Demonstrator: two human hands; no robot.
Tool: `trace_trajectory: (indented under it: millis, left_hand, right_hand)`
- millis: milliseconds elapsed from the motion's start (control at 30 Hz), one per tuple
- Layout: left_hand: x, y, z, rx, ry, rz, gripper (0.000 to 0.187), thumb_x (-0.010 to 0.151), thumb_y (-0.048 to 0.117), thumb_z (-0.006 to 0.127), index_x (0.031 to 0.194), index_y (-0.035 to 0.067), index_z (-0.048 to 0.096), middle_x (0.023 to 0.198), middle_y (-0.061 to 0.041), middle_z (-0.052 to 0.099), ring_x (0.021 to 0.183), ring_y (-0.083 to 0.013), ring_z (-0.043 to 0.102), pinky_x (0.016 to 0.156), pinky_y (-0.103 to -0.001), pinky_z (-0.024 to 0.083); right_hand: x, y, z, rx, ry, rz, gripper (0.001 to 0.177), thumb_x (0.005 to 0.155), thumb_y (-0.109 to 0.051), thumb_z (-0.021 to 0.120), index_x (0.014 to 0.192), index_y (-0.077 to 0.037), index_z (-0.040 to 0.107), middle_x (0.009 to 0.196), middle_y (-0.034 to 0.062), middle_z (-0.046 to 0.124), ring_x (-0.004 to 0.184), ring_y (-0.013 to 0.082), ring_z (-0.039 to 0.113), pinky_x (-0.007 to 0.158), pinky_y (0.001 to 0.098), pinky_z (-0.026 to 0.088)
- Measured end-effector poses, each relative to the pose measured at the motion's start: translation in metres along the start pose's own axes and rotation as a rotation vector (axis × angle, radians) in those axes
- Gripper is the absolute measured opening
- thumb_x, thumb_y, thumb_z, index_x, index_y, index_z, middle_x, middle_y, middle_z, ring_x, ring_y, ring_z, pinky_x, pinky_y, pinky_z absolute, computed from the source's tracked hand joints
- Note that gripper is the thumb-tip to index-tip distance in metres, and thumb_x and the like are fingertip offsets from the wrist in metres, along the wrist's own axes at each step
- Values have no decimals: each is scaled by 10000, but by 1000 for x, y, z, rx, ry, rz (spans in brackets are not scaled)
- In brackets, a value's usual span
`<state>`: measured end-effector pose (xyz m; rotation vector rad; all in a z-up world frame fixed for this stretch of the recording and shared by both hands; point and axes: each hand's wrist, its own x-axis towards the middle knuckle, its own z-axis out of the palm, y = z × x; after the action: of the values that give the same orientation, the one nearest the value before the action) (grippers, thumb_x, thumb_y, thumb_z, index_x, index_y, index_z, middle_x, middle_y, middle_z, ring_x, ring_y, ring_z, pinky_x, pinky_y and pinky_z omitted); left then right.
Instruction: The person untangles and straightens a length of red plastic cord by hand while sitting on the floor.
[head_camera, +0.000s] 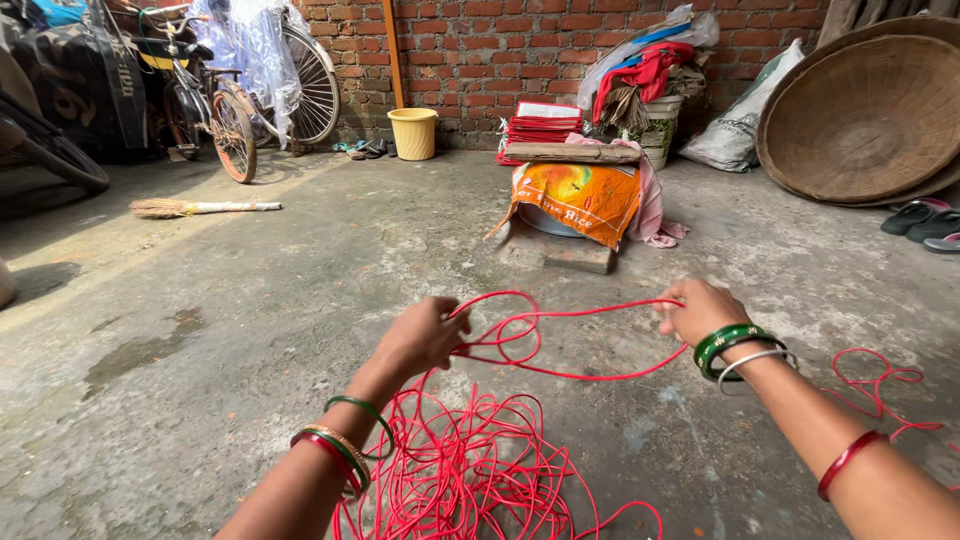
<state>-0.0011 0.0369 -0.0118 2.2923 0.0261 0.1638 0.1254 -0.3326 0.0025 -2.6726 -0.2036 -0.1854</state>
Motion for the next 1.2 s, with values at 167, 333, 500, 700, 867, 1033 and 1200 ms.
trace_trajectory:
  millis: [167, 333, 500, 700, 867, 1033, 1200]
  left_hand:
    - [8, -33, 2, 52, -93, -72, 561, 1037, 523, 461, 935, 56, 755, 791, -77, 752, 684, -158, 699, 695, -324, 550]
    - [26, -26, 33, -341, -307, 55, 509, 948, 481, 616, 1077, 2, 728, 903, -42, 689, 840, -147, 634, 787, -306, 553]
    - [-12, 30, 14, -434, -375, -58, 777, 814, 506, 718, 1397, 107, 393, 1151, -101, 668, 979, -239, 688, 897, -391, 544]
    - [-28, 69, -16, -525, -257, 174, 910, 880, 661, 542, 1621, 249, 212, 1636, -119, 295, 1489, -277, 313, 1163, -503, 290]
    - [-16, 96, -22, -415, -337, 482, 878, 929, 601, 538, 1656, 221, 224, 1632, -208, 355, 1532, -311, 304, 1210, -484, 226]
    - [39, 131, -12, -477, -433, 603, 813, 967, 584, 483, 1550, 28, 372, 1516, -222, 551, 1423, -298, 518, 1172, -438, 398]
    - [68, 126, -13, -144, -253, 319, 930, 951, 714, 312, 1298, -69, 676, 1275, -222, 740, 1208, -303, 688, 1040, -422, 526]
  right_hand:
    - [19, 20, 21, -44, -65, 199, 275, 1034, -272, 566, 1242, -248, 744, 797, 129, 793, 628, 243, 754, 620, 344, 556]
    - [20, -8, 57, 640, -439, 118, 434, 1004, -307, 588, 1284, 22, 633, 879, 191, 740, 613, 247, 686, 580, 366, 581]
    - [-3, -58, 66, 920, -514, -181, 432, 937, -115, 547, 1358, -16, 531, 1211, 132, 717, 876, 229, 768, 747, 315, 645]
    - [-50, -113, 77, 1387, -619, 54, 606, 893, -131, 620, 1446, -49, 387, 1287, 175, 686, 1025, 322, 730, 830, 432, 626]
    - [-87, -133, 122, 1341, -962, -157, 823, 840, -256, 755, 1499, -87, 291, 1358, 175, 684, 1124, 269, 684, 877, 402, 586]
    - [-112, -158, 161, 869, -1052, -571, 866, 816, -110, 769, 1554, -191, 323, 1426, 33, 586, 1204, 178, 651, 986, 346, 564]
    - [-100, -153, 145, 1199, -1033, -755, 247, 983, -44, 733, 1182, -14, 590, 1394, 206, 633, 1215, 266, 695, 1025, 419, 572]
